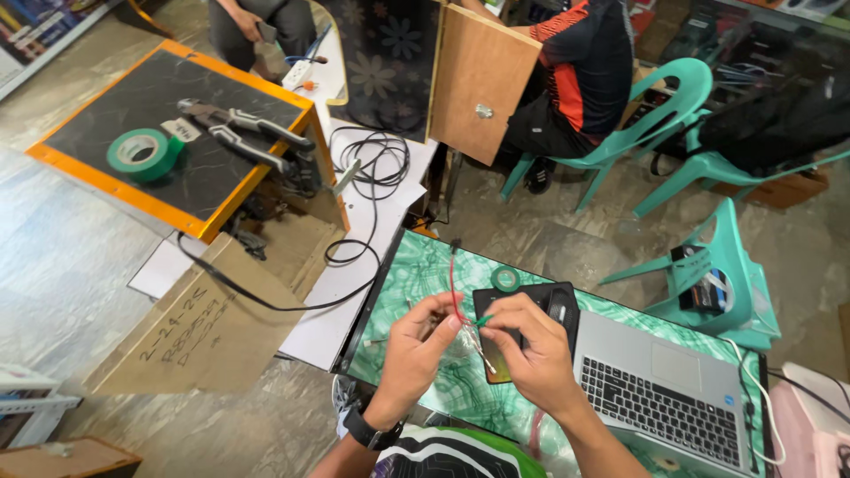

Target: The person twists together the exposed ends of electrical wires and wraps the connection with green electrical tape, tearing off pieces of tape by hand. They use pliers to help secure the connection and then route the taped wire toward a wooden cabinet enclosure.

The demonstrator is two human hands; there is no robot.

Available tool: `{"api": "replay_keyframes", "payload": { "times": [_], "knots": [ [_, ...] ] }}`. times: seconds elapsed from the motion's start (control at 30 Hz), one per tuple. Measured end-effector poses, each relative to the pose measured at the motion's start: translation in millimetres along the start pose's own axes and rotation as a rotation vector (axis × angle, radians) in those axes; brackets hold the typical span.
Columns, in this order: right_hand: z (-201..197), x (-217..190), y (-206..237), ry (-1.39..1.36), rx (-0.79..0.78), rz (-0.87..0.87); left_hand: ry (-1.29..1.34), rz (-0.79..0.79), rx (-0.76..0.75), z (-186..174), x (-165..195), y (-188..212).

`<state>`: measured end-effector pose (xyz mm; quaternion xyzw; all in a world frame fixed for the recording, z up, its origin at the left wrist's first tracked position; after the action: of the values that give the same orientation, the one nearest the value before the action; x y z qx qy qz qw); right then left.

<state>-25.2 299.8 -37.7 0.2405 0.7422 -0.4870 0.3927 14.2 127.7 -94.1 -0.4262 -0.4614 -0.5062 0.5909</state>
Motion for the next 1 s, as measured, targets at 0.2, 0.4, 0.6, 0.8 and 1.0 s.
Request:
{"api": "replay_keyframes", "payload": {
  "times": [0.2,0.4,0.6,0.8,1.0],
  "knots": [
    [4,17,15,-0.111,0.064,0.216,-0.070,0.106,-0.022,-7,-7,4],
    [5,44,25,-0.472,0.046,0.445,-0.020,0.137,-0.032,-8,-10,4],
    [8,49,19,-0.484,-0.058,0.733,-0.198,0.287,-0.002,-12,-1,6],
    [15,33,8,-0.378,-0.114,0.712,-0.170,0.298,0.069,-17,6,4],
    [28,37,4,-0.256,-0.278,0.257,-0.121,0.249,0.122,-44,13,9]
  ]
}}
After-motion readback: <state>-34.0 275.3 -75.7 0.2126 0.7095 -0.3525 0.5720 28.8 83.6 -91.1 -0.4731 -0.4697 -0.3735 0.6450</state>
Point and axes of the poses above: each hand's wrist, its own y-axis away from the middle knuckle, its own z-axis out of the palm, x = y × z, the point moved 1 cm from there along -y, towards the middle knuckle, and after that the axes turned 13 degrees about -y, right-handed, at the moved point
